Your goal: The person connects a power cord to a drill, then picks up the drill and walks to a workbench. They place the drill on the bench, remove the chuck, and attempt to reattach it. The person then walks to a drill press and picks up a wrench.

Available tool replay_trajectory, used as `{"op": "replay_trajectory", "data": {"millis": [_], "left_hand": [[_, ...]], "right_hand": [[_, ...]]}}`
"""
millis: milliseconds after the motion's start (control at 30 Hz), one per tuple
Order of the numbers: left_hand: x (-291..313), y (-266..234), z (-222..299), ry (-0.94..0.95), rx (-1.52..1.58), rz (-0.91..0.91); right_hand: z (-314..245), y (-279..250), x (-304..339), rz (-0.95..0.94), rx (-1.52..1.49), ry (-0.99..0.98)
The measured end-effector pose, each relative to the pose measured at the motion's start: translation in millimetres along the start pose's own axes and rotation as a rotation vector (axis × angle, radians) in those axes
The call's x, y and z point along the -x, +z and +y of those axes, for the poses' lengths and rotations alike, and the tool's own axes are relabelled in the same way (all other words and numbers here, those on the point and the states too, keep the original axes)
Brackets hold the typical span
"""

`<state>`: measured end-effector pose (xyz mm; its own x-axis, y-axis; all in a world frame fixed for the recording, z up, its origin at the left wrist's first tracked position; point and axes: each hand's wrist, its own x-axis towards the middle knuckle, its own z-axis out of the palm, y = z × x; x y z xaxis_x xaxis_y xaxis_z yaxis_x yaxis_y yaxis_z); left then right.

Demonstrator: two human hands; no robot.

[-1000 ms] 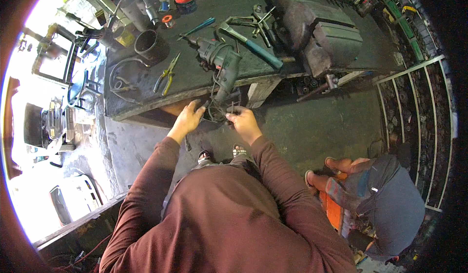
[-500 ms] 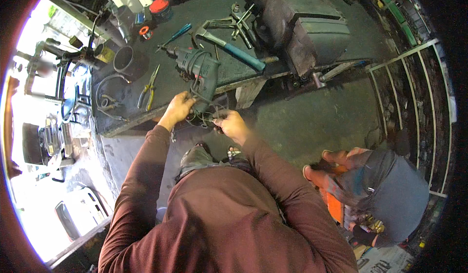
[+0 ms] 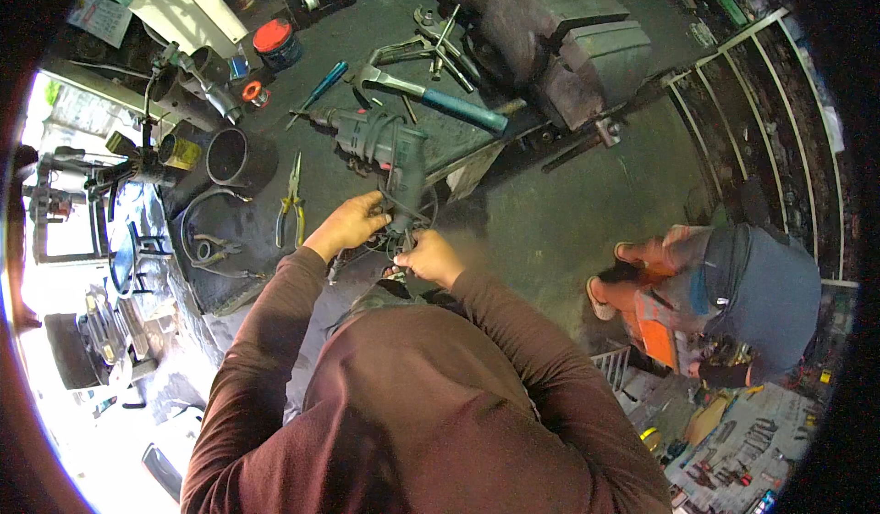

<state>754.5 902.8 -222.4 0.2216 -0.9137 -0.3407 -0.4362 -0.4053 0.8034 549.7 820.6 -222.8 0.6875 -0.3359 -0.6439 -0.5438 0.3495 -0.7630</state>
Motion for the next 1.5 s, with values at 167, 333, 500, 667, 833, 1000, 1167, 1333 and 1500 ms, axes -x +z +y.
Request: {"op": "replay_trajectory", "data": {"millis": [167, 333, 500, 667, 833, 1000, 1167, 1333, 1500], "left_hand": [[-2, -6, 8, -0.015, 0.068, -0.045], [-8, -2, -7, -0.091, 0.164, -0.082], [-3, -4, 6, -0.079, -0.173, 0.059], [14, 11, 25, -0.135, -0.314, 0.188], [18, 0, 17, -0.205, -0.154, 0.157], [24, 6, 15, -0.206, 0.005, 0.195], [32, 6, 31, -0.137, -0.115, 0.267], [21, 13, 10, -0.249, 0.548, 0.114], [34, 23, 9, -0.246, 1.117, 0.063]], "right_hand": [[6, 18, -7, 0.382, 0.506, -0.637], [-15, 21, 10, 0.423, 0.957, -0.445], [-30, 15, 13, 0.503, 1.28, -0.45], [-23, 9, 2, 0.492, 1.325, -0.463], [-17, -2, 1, 0.323, 1.152, -0.531], [1, -15, -7, 0.239, 0.609, -0.658], [12, -19, 14, 0.08, 0.104, -0.191], [27, -30, 14, -0.035, -0.392, 0.164], [3, -44, 19, -0.313, -0.276, 0.062]]}}
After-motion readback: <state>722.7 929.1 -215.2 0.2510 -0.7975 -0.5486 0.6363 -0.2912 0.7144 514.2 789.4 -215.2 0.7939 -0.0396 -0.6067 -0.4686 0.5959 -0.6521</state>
